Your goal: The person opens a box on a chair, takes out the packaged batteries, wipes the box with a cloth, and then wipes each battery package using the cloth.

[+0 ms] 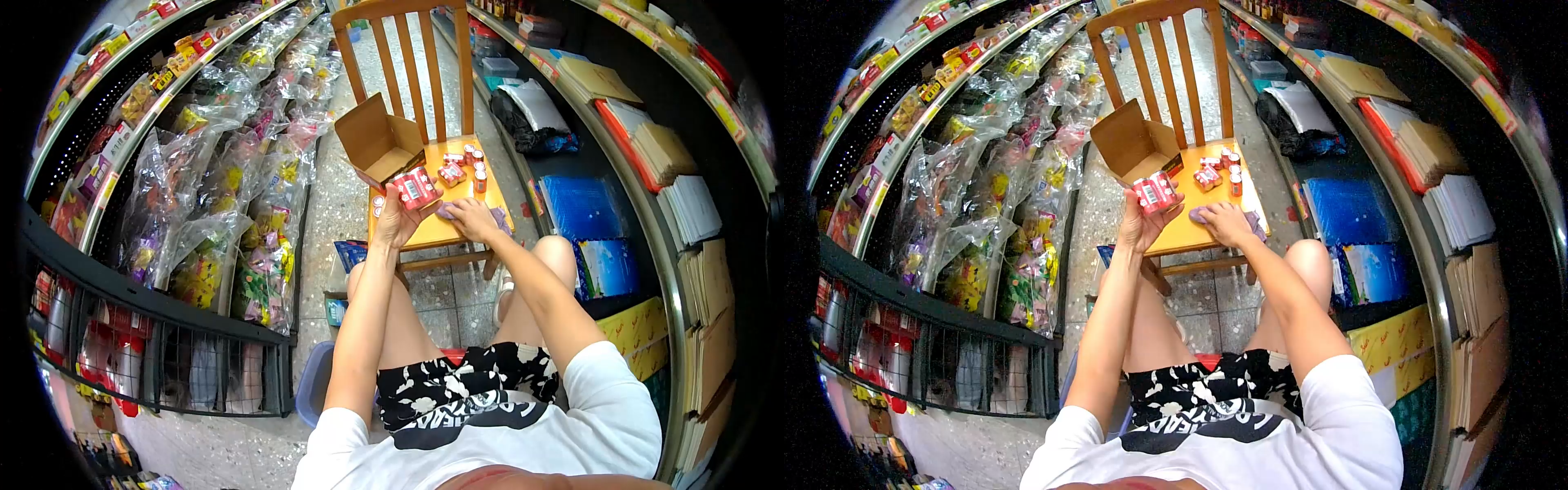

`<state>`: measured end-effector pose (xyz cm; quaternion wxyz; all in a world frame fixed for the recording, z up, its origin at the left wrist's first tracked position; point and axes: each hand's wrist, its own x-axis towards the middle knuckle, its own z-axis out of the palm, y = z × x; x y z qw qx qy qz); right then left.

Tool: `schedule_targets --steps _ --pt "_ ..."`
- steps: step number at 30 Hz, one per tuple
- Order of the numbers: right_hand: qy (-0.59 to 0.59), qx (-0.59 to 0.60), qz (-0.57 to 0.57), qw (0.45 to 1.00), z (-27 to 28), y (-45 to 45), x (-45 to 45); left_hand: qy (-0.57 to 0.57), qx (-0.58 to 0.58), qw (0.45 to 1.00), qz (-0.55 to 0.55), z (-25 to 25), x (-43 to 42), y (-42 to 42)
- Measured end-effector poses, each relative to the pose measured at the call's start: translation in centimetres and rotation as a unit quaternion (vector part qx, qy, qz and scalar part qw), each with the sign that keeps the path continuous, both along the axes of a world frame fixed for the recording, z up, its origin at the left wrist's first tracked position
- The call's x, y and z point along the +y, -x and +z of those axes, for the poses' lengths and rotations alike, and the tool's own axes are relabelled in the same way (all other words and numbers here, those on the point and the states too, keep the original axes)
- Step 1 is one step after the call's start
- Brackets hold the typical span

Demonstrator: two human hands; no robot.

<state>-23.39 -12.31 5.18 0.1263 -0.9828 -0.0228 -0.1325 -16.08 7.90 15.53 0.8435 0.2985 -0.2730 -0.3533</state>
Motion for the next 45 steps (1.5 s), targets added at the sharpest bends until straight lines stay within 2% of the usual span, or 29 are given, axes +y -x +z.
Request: schedule_targets --steps 5,6,9,10,11,13,16,20,23,29,35,39,45 --pt "-0.007 -0.006 0.014 1.000 -0.7 -0.2 -0.7 0.029 0.071 0.997 -0.015 -1.3 -2.0 -2.8" --pt "-0.004 -0.046 0.040 0.998 -0.4 -0.3 -0.8 0.030 0.077 0.996 -0.019 -1.4 -2.4 -3.4" --pt "-0.223 0.020 0.058 0.973 1.3 -2.2 -1.9 0.014 0.103 0.994 -0.019 -1.5 -3.3 -4.5" --pt "-0.371 -0.075 0.084 0.922 3.8 -2.4 -1.4 0.007 0.108 0.994 -0.021 -1.6 -3.7 -5.2" --pt "-0.419 -0.070 0.021 0.905 2.8 -3.9 -2.2 0.000 0.113 0.993 -0.024 -1.8 -4.2 -5.8" --pt "-0.544 -0.111 0.018 0.832 5.4 -5.3 -3.1 -0.001 0.122 0.992 -0.033 -2.2 -5.0 -6.9" --pt "-0.497 -0.156 0.063 0.851 11.6 -5.6 -3.0 0.018 0.152 0.987 -0.050 -2.3 -5.7 -7.4" --pt "-0.284 -0.272 0.076 0.916 12.0 -6.5 -1.9 -0.017 0.158 0.987 -0.024 -2.9 -6.3 -7.2" --pt "-0.244 -0.257 0.074 0.932 11.6 -6.4 -1.2 -0.066 0.183 0.980 0.044 -2.6 -7.1 -6.5" --pt "-0.148 -0.263 0.048 0.952 11.8 -6.7 -0.5 -0.065 0.183 0.979 0.061 -3.1 -7.4 -6.2" --pt "-0.125 -0.241 0.075 0.960 11.0 -6.2 1.3 -0.091 0.170 0.974 0.122 -2.9 -6.7 -7.1" --pt "-0.116 -0.240 0.084 0.960 10.6 -5.7 2.1 -0.071 0.144 0.981 0.111 -2.7 -6.3 -7.8" --pt "-0.116 -0.246 0.074 0.959 11.7 -6.1 1.5 -0.055 0.193 0.974 0.102 -2.3 -6.4 -7.3"
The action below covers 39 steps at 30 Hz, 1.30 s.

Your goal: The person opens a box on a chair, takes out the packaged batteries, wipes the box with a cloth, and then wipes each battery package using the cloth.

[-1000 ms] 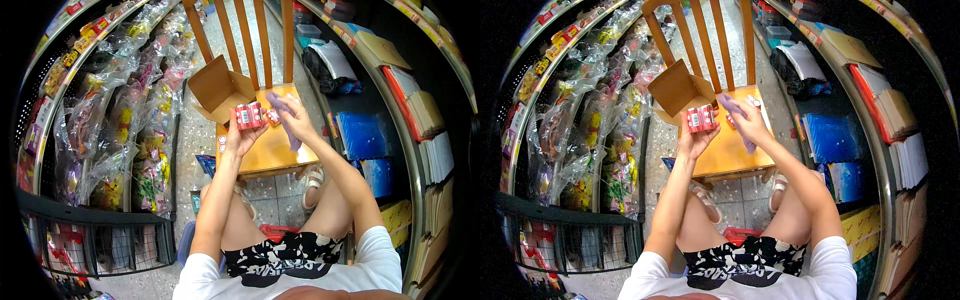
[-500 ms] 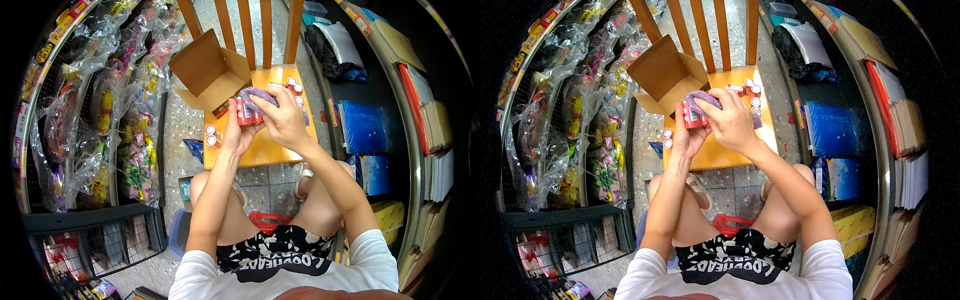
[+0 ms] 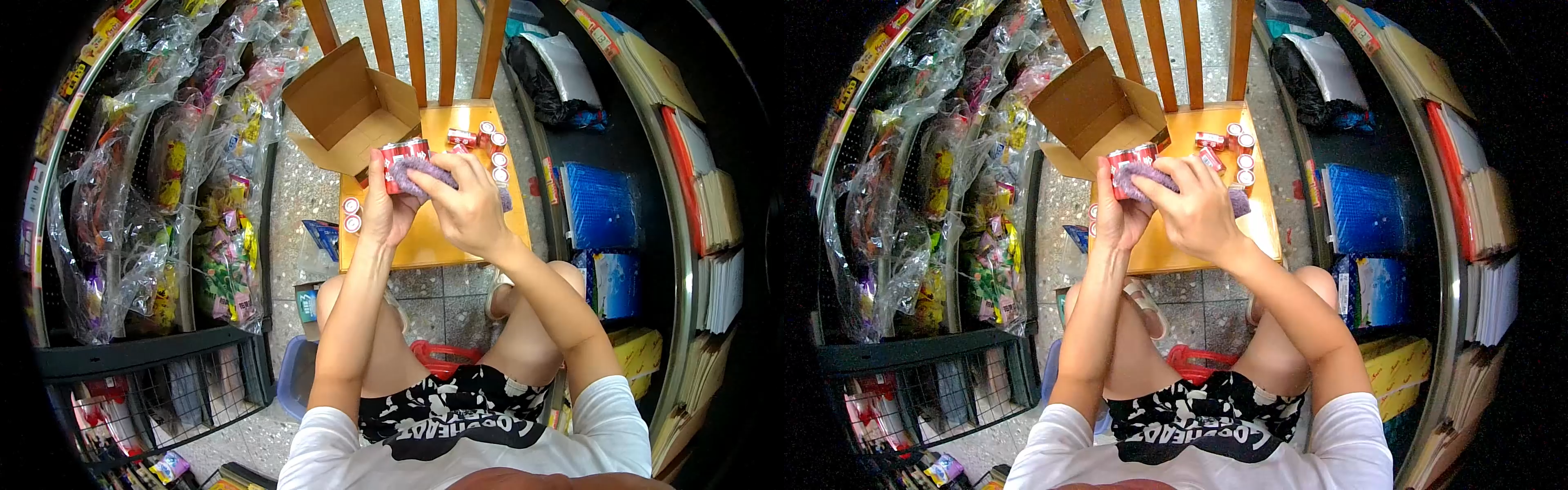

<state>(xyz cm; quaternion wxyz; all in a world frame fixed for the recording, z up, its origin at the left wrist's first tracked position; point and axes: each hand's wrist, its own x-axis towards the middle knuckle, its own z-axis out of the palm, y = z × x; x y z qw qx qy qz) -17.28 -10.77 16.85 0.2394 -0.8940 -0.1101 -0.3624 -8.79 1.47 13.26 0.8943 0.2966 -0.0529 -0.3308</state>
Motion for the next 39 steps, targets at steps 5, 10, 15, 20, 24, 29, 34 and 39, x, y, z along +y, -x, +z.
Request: schedule_targets --steps 5,10,15,20,24,29,34,39 --pt "-0.022 -0.017 -0.035 0.999 0.7 -0.7 -0.7 -0.007 -0.021 0.999 -0.028 -0.1 -0.3 1.0" --pt "-0.044 -0.003 -0.042 0.998 0.3 -1.1 -0.9 -0.027 -0.011 0.999 -0.017 -0.4 -0.7 1.3" --pt "-0.032 0.001 -0.017 0.999 -0.9 -0.8 -0.2 -0.020 0.021 1.000 0.006 -0.6 -0.4 0.8" --pt "-0.007 0.005 0.028 1.000 -1.1 0.1 1.1 -0.014 0.017 0.999 0.029 -1.0 0.0 -0.1" --pt "0.014 -0.004 0.032 0.999 -0.6 0.3 1.2 -0.013 0.010 1.000 0.025 -1.7 -0.4 0.2" --pt "-0.001 -0.015 -0.010 1.000 0.3 -0.3 0.3 -0.105 -0.037 0.993 0.040 -1.4 -1.3 1.7" --pt "-0.028 -0.022 -0.035 0.999 0.2 -1.0 -0.7 -0.093 -0.045 0.994 0.026 -0.4 -1.7 2.5" --pt "-0.015 -0.009 0.008 1.000 -0.5 -0.4 0.2 -0.073 -0.019 0.996 0.041 -1.7 -0.8 1.2"
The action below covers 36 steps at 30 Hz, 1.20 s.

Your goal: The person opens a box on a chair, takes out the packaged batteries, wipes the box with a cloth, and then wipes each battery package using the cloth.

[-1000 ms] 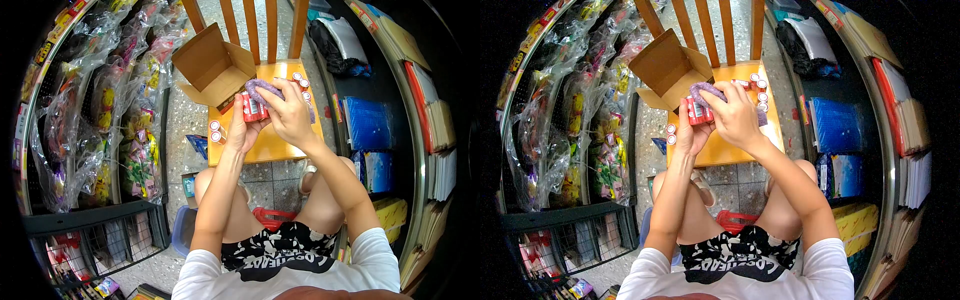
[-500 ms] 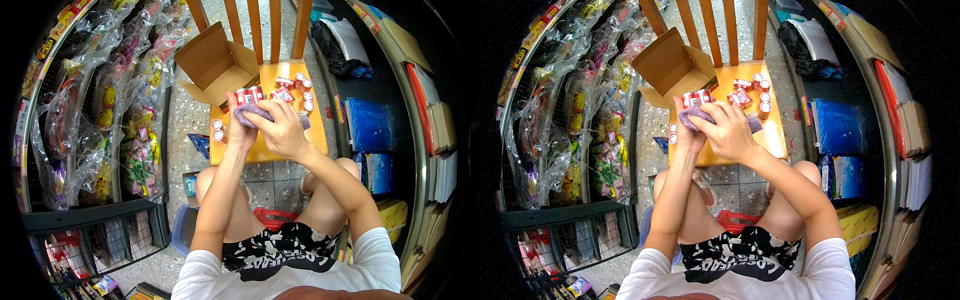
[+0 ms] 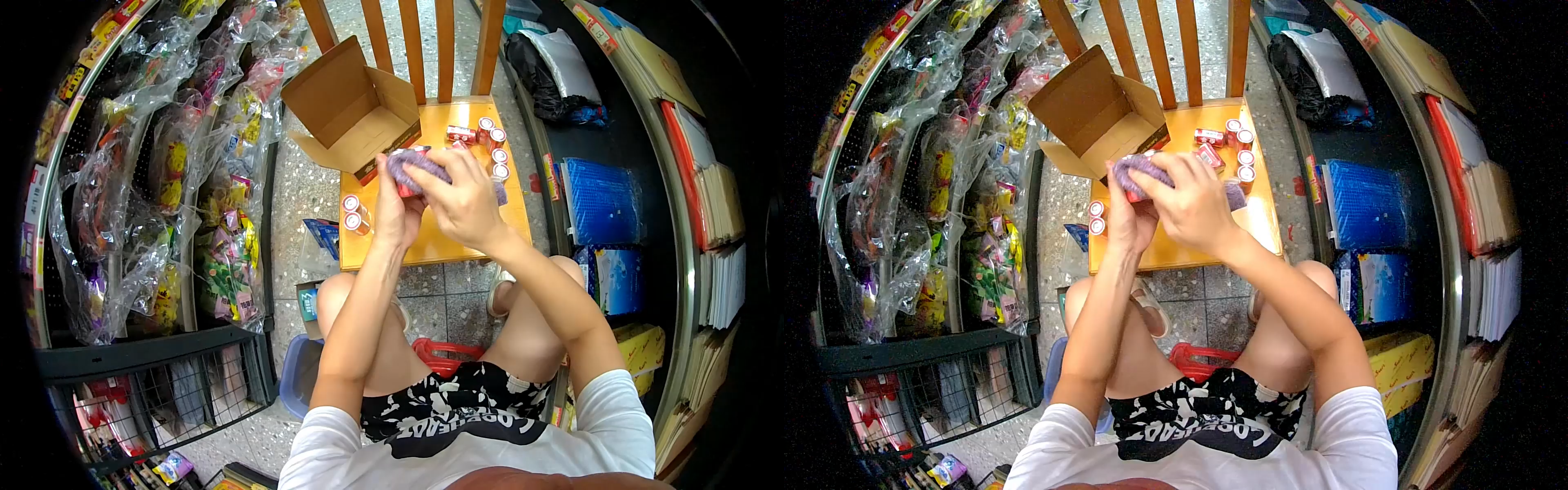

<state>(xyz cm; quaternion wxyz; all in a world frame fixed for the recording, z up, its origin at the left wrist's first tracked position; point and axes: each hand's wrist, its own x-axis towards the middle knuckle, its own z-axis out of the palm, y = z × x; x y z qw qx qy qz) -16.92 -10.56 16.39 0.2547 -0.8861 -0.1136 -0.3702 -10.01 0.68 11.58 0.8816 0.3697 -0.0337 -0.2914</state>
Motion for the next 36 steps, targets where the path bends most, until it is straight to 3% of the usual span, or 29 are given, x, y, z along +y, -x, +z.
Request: schedule_targets --steps 4,10,16,20,23,27,36 --pt "0.024 0.008 0.051 0.998 -0.7 0.8 0.7 0.036 -0.001 0.999 0.009 -0.2 0.7 -1.5" --pt "-0.009 -0.002 0.007 1.000 -0.4 0.4 -0.2 0.020 0.063 0.998 -0.001 0.9 0.3 -0.1" --pt "-0.074 0.019 -0.060 0.995 -0.3 -0.9 -2.6 0.031 -0.127 0.991 -0.020 0.5 0.3 0.0" --pt "-0.173 0.011 -0.031 0.984 -0.1 -1.1 -3.9 -0.053 -0.228 0.972 -0.020 2.3 0.5 0.0" --pt "-0.145 0.019 0.057 0.988 0.8 -0.5 -4.5 -0.115 -0.316 0.942 0.000 2.0 0.3 0.0" --pt "0.012 -0.017 0.117 0.993 1.4 0.4 -3.7 -0.200 -0.372 0.906 0.017 2.5 0.3 0.0" --pt "0.006 -0.007 0.044 0.999 0.6 -0.7 -5.8 -0.204 -0.375 0.904 -0.027 1.9 0.2 0.9"
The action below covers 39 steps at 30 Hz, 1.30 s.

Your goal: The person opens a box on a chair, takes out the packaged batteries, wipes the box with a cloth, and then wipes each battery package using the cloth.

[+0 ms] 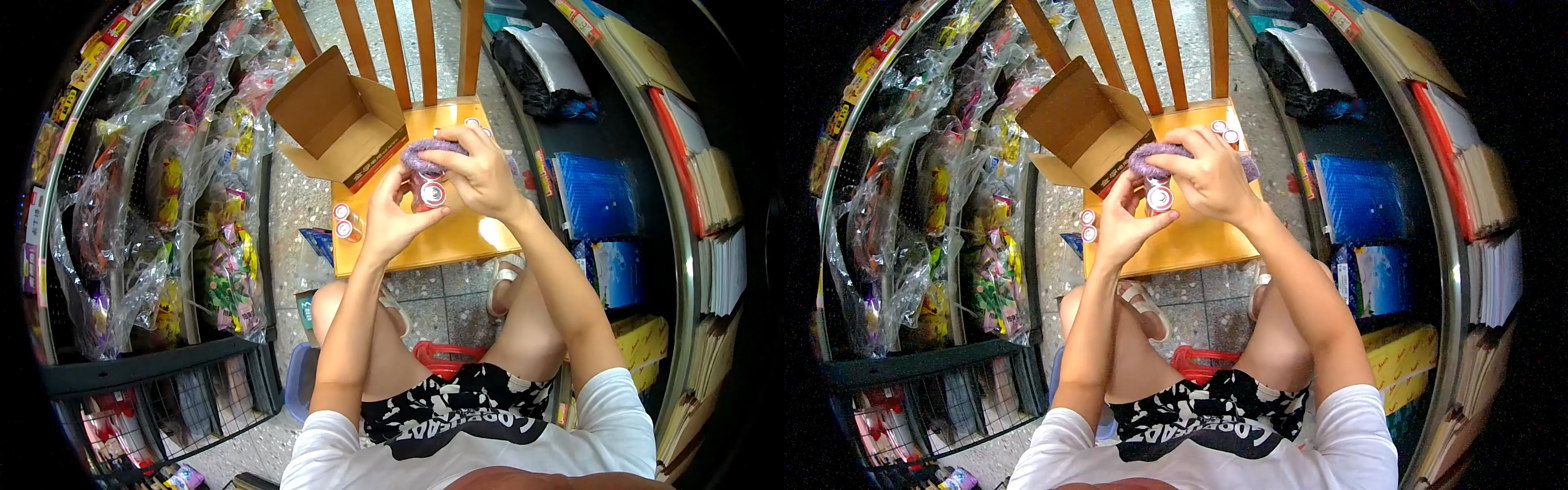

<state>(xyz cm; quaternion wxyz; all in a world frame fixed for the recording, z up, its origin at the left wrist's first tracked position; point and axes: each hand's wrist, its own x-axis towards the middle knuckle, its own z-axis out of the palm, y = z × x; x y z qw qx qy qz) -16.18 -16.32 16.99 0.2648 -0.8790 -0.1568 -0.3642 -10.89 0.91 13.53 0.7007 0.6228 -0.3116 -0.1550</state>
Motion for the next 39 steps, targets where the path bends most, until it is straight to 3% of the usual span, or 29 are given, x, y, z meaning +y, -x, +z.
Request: schedule_targets --steps 5,12,20,24,27,28,31,36,39 --pt "-0.012 0.000 0.006 1.000 -0.2 0.0 0.4 -0.013 0.004 1.000 0.006 0.0 0.3 -0.1" --pt "0.007 0.020 0.106 0.994 0.5 1.4 1.8 0.012 0.036 0.999 0.028 0.4 0.9 -0.7" --pt "-0.038 0.000 0.028 0.999 0.1 0.5 0.7 -0.009 0.007 0.999 -0.045 0.3 1.1 -0.5" --pt "-0.148 0.044 0.067 0.986 -0.9 0.1 0.1 0.101 0.082 0.990 -0.046 0.4 0.8 0.1" --pt "-0.330 0.134 0.122 0.927 -1.5 0.0 0.6 0.120 0.186 0.971 -0.086 0.0 1.6 -0.3" --pt "-0.379 0.161 0.137 0.901 -1.6 0.0 0.7 0.142 0.162 0.971 -0.100 -1.4 1.6 -0.8" --pt "-0.442 0.196 0.137 0.865 -1.2 0.0 1.1 0.225 0.237 0.942 -0.080 -0.4 0.8 0.0" --pt "-0.453 0.198 0.137 0.858 -2.1 -0.1 1.7 0.264 0.331 0.902 -0.085 -0.2 0.7 -0.1" --pt "-0.401 0.163 0.125 0.893 -3.0 -0.1 2.3 0.363 0.389 0.836 -0.137 -0.5 0.8 -0.8"
